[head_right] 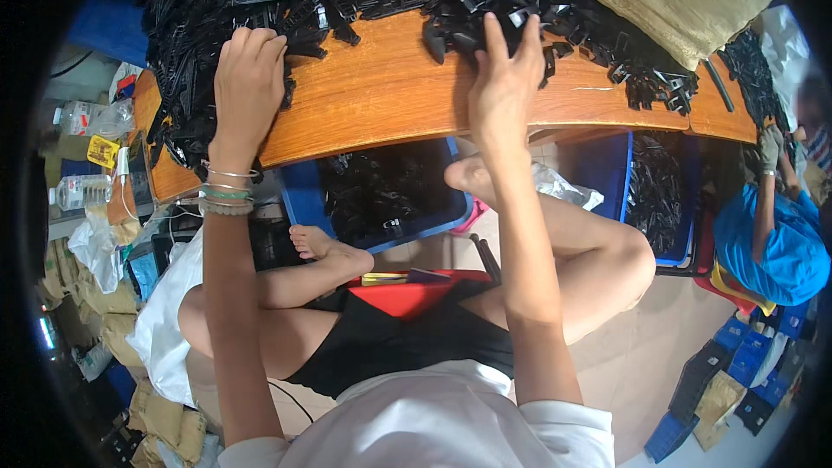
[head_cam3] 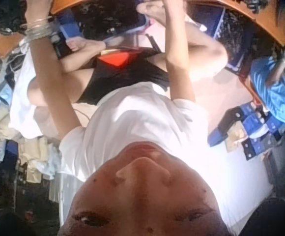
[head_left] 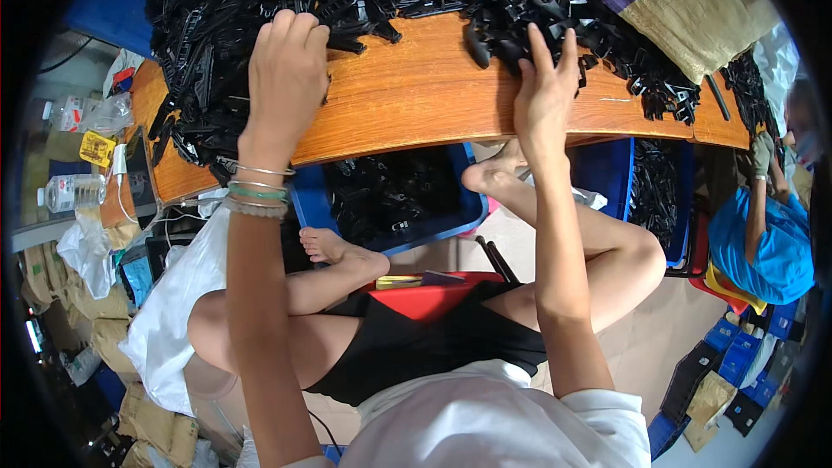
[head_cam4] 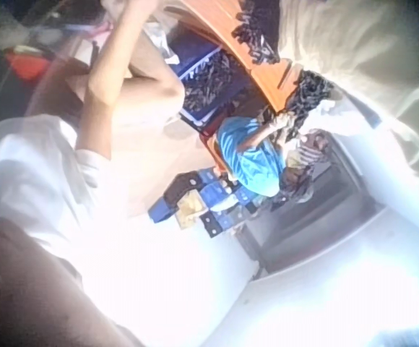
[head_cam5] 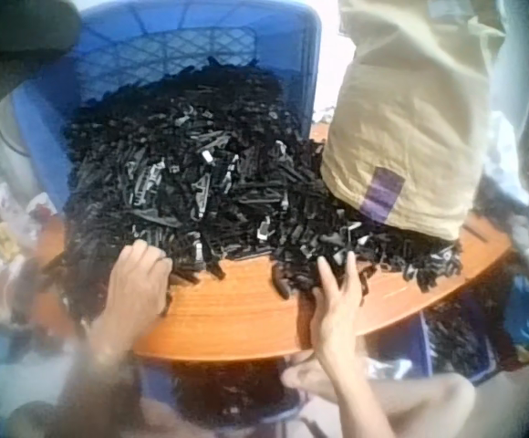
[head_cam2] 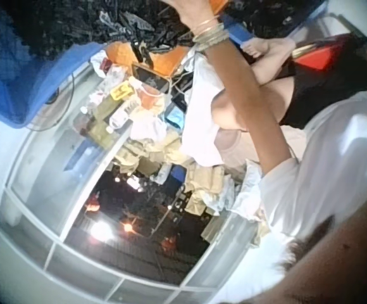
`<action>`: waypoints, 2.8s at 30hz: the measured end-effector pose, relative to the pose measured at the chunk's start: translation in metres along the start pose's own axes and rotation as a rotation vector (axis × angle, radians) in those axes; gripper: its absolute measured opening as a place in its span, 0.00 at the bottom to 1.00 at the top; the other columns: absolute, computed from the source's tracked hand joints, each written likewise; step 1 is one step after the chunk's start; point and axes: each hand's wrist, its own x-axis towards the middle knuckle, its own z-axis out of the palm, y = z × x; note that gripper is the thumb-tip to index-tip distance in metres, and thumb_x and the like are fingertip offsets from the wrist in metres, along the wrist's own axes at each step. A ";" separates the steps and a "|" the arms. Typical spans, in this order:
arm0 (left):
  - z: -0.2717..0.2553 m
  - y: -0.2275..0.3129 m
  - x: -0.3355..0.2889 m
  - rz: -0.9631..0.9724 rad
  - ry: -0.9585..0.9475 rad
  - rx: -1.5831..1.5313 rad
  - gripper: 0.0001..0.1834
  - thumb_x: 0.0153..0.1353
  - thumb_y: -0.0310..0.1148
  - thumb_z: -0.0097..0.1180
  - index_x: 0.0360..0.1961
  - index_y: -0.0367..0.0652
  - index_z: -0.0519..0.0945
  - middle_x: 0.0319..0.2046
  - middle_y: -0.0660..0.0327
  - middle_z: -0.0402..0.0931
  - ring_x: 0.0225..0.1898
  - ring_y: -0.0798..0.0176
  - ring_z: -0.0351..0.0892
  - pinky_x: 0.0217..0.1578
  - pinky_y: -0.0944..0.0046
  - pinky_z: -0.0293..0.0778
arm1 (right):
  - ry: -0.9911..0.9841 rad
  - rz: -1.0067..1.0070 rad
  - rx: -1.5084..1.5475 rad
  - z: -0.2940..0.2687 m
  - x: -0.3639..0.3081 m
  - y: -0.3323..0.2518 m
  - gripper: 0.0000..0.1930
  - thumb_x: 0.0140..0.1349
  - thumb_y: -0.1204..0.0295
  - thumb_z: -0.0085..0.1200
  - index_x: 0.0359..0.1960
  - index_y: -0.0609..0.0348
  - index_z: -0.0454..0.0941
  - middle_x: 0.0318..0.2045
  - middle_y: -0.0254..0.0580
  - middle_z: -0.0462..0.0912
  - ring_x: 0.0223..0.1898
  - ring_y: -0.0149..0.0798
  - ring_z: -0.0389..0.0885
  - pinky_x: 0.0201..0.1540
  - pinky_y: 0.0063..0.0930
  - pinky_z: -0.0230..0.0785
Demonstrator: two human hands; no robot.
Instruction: The person repeatedly picks up plastic components from the tabletop, connects them together by hand, and places the assembled parts into a blue container beneath the table.
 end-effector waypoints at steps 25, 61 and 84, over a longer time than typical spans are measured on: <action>0.016 0.079 -0.039 -0.279 0.071 -0.541 0.13 0.49 0.25 0.63 0.39 0.41 0.79 0.37 0.59 0.74 0.39 0.53 0.72 0.40 0.57 0.70 | -0.198 -0.097 -0.007 -0.074 -0.014 0.013 0.08 0.50 0.77 0.60 0.33 0.58 0.79 0.38 0.38 0.77 0.42 0.43 0.73 0.45 0.36 0.61; -0.003 0.081 -0.043 -0.435 0.001 -0.971 0.10 0.48 0.25 0.64 0.35 0.38 0.82 0.34 0.60 0.76 0.39 0.57 0.73 0.41 0.59 0.68 | -0.698 0.151 0.575 -0.072 -0.028 -0.069 0.13 0.52 0.78 0.61 0.41 0.64 0.82 0.32 0.46 0.76 0.35 0.46 0.75 0.40 0.34 0.67; 0.001 0.093 -0.049 -0.241 0.090 -0.398 0.12 0.49 0.25 0.64 0.35 0.36 0.79 0.35 0.56 0.74 0.36 0.54 0.74 0.34 0.57 0.72 | -0.337 0.205 0.647 -0.020 -0.004 -0.066 0.11 0.55 0.74 0.60 0.40 0.65 0.81 0.33 0.44 0.79 0.34 0.42 0.77 0.39 0.31 0.67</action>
